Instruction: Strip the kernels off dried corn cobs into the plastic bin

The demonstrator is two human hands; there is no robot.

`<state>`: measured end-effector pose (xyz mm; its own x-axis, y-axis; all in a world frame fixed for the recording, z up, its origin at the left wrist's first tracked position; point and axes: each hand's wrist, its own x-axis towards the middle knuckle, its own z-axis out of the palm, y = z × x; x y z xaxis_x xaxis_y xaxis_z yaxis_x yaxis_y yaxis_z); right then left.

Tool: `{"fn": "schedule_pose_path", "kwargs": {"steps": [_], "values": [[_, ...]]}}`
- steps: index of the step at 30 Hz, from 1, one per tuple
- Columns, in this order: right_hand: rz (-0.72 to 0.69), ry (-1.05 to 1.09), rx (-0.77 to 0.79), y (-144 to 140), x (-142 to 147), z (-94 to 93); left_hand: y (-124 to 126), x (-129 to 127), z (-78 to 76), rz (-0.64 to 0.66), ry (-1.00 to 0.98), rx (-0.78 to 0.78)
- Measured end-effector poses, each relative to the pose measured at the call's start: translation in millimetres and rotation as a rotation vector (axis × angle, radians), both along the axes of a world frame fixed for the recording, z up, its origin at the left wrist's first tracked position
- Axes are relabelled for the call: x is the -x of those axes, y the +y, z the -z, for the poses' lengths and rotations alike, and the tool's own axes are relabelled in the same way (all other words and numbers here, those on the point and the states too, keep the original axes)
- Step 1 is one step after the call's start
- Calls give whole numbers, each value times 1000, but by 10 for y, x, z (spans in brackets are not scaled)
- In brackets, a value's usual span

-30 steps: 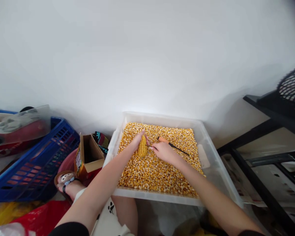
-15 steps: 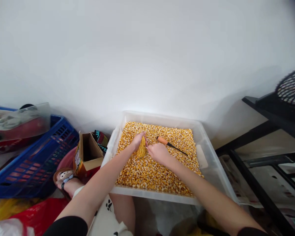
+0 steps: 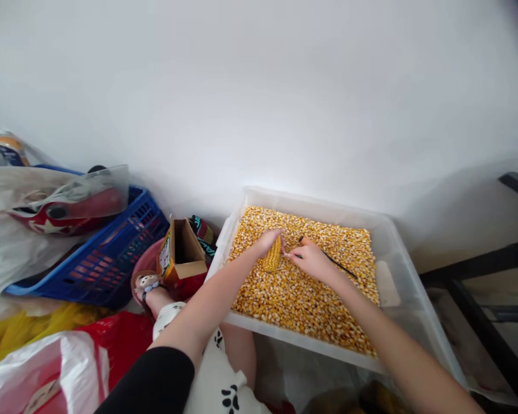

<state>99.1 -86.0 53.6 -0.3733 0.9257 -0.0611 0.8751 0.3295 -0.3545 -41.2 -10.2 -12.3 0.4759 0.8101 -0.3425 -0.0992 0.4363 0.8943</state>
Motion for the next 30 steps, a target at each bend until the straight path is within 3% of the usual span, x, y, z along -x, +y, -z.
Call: {"fn": "schedule_pose_path", "kwargs": {"steps": [9, 15, 30], "values": [[0, -17, -26, 16, -39, 111, 4, -9, 53, 9, 0, 73], [-6, -23, -53, 7, -60, 153, 0, -12, 89, -10, -50, 11], [-19, -20, -55, -2, -39, 140, -42, -1, 36, -17, -12, 12]]}}
